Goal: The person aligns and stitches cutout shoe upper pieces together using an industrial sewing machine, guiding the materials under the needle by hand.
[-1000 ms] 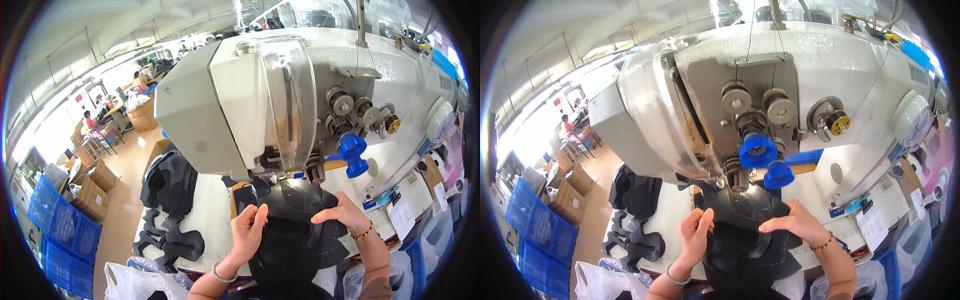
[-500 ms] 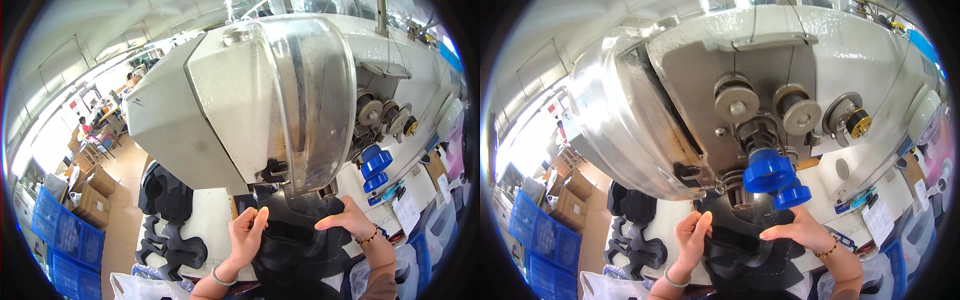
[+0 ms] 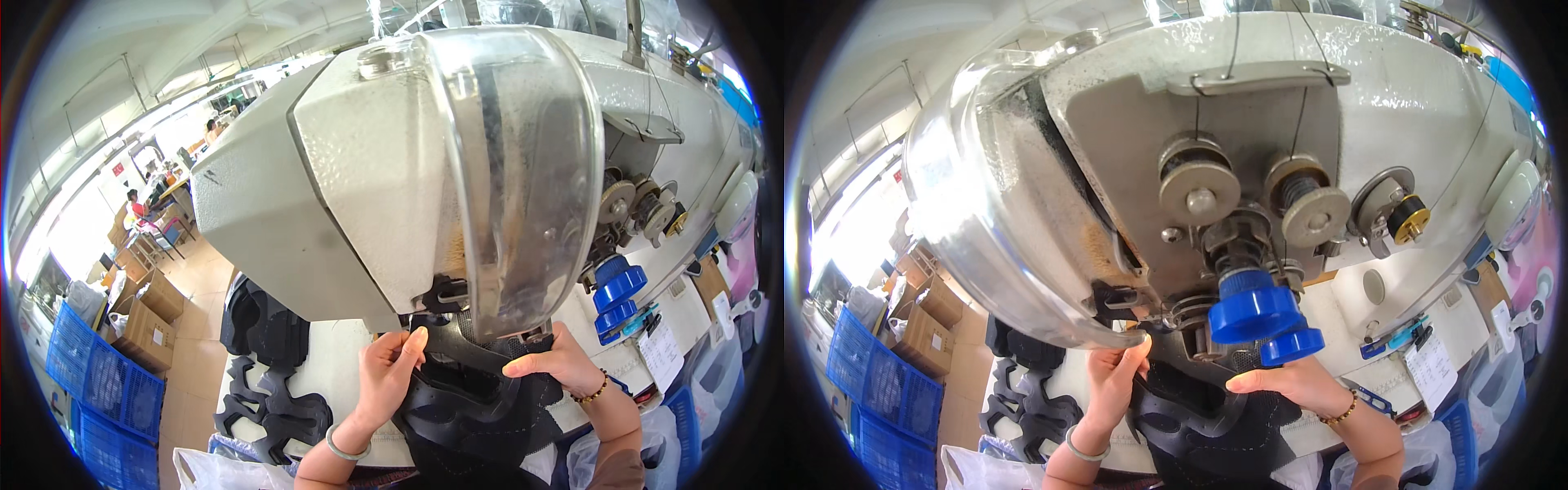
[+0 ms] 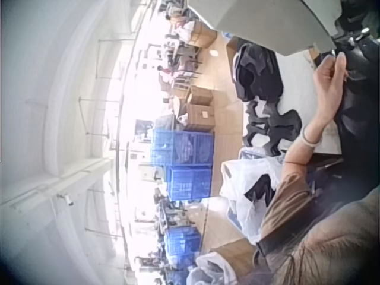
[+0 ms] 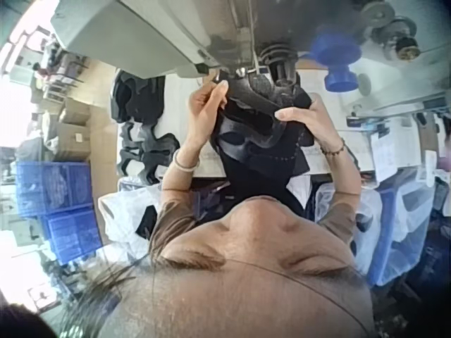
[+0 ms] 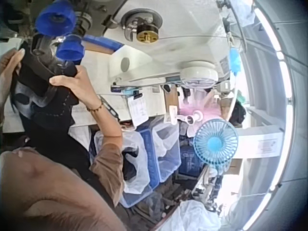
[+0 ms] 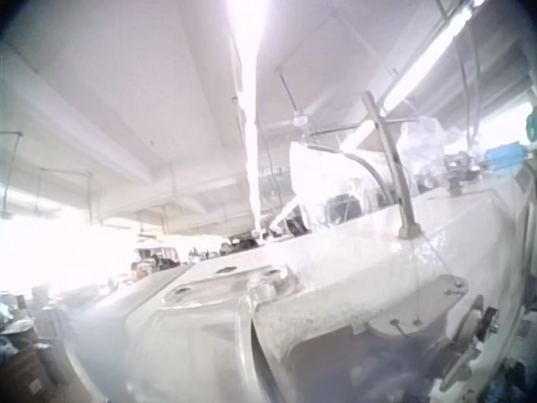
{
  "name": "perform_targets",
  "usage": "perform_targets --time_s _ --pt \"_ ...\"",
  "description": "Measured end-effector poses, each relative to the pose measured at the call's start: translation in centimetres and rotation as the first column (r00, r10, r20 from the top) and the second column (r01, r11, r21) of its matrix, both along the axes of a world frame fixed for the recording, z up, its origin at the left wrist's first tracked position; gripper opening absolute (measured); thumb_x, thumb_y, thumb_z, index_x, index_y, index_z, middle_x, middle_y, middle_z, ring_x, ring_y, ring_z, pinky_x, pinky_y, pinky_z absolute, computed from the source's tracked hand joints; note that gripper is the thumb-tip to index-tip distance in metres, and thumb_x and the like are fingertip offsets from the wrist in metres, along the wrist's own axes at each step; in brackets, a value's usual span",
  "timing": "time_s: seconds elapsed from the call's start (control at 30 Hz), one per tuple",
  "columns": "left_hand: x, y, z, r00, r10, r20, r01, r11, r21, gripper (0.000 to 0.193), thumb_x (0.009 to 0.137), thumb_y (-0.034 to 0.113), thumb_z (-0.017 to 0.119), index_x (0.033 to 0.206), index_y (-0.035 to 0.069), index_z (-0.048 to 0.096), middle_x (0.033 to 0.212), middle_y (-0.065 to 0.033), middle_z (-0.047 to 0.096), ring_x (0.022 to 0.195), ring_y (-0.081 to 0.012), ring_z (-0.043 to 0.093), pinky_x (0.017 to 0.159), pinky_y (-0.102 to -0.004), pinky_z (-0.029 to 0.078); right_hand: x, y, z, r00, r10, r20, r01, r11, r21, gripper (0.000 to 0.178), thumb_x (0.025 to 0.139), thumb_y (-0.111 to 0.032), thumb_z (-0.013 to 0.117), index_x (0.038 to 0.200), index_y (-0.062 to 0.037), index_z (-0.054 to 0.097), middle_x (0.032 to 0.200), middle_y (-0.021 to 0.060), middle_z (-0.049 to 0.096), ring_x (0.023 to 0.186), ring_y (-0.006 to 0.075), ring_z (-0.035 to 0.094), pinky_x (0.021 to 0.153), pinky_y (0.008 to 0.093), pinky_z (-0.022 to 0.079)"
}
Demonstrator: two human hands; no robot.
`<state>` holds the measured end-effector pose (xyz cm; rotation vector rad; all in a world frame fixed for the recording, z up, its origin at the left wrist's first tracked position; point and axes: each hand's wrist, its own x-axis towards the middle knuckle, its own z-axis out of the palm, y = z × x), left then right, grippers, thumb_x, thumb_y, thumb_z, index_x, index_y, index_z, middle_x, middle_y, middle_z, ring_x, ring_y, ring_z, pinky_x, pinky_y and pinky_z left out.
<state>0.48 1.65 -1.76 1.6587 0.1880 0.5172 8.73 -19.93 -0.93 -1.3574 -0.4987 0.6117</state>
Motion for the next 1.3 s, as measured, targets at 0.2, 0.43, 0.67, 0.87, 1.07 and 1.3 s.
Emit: perform_targets --time_s 0.2,0.43,0.67,0.87,1.07,1.3 --pt "0.8 1.0 0.2 0.997 0.055 -0.057 -0.040 0.971 0.235 0.034 0.088 0.022 0.062 0.067 -0.004 0.057 0.055 -0.0016 0.053 0.053 -0.0029 0.042 0.047 -0.0217 0.032 0.4 0.5 0.1 1.000 -0.018 0.024 0.016 0.998 0.064 0.043 0.066 -0.001 0.075 0.107 0.0015 0.060 0.101 0.0052 0.064 0.093 0.0127 0.058 0.083 0.0254 0.044" --pt "1.8 1.7 -0.2 0.988 0.097 0.121 -0.140 0.892 0.430 0.024 0.083 0.018 0.066 0.075 -0.004 0.061 0.061 -0.0086 0.059 0.049 -0.0175 0.049 0.048 -0.0314 0.039 0.0 1.3 -1.1 0.996 -0.064 0.058 0.060 0.996 0.060 0.041 0.070 -0.004 0.076 0.107 -0.0013 0.059 0.099 0.0034 0.063 0.092 0.0119 0.057 0.083 0.0275 0.046" --pt "1.8 1.9 -1.2 0.879 -0.054 0.474 -0.384 0.509 0.771 0.021 0.074 0.020 0.074 0.091 0.008 0.068 0.071 -0.0011 0.060 0.065 -0.0174 0.057 0.068 -0.0319 0.041 -1.5 2.4 -2.5 0.990 -0.119 0.071 0.111 0.988 0.111 0.034 0.074 -0.009 0.076 0.103 -0.0019 0.059 0.098 0.0032 0.062 0.086 0.0099 0.058 0.077 0.0259 0.048" --pt "-0.2 2.1 0.8 0.898 -0.326 0.294 -0.147 0.407 0.901 0.043 0.073 0.042 0.070 0.110 0.020 0.067 0.069 0.0050 0.052 0.070 -0.0122 0.052 0.077 -0.0336 0.034 -3.7 4.5 -2.9 0.967 -0.250 0.048 0.233 0.944 0.233 0.023 0.077 -0.006 0.073 0.097 -0.0005 0.062 0.089 0.0020 0.064 0.078 0.0074 0.058 0.070 0.0226 0.048" --pt "0.3 3.2 0.9 0.915 -0.310 0.258 -0.160 0.309 0.937 0.055 0.064 0.056 0.067 0.110 0.026 0.068 0.074 0.0011 0.054 0.070 -0.0183 0.054 0.059 -0.0279 0.044 -4.6 6.8 -3.2 0.940 -0.340 0.000 0.320 0.885 0.338 0.006 0.083 -0.006 0.067 0.082 -0.0008 0.066 0.072 -0.0030 0.062 0.062 0.0019 0.052 0.054 0.0181 0.042" --pt "-0.3 3.2 0.0 0.987 -0.116 0.113 -0.067 0.343 0.937 0.044 0.069 0.048 0.072 0.111 0.035 0.066 0.096 -0.0026 0.045 0.094 -0.0202 0.047 0.092 -0.0429 0.032 -4.4 7.7 -3.3 0.939 -0.333 -0.092 0.342 0.859 0.381 0.007 0.084 -0.007 0.065 0.083 -0.0004 0.066 0.072 -0.0027 0.062 0.061 0.0010 0.051 0.054 0.0179 0.041"
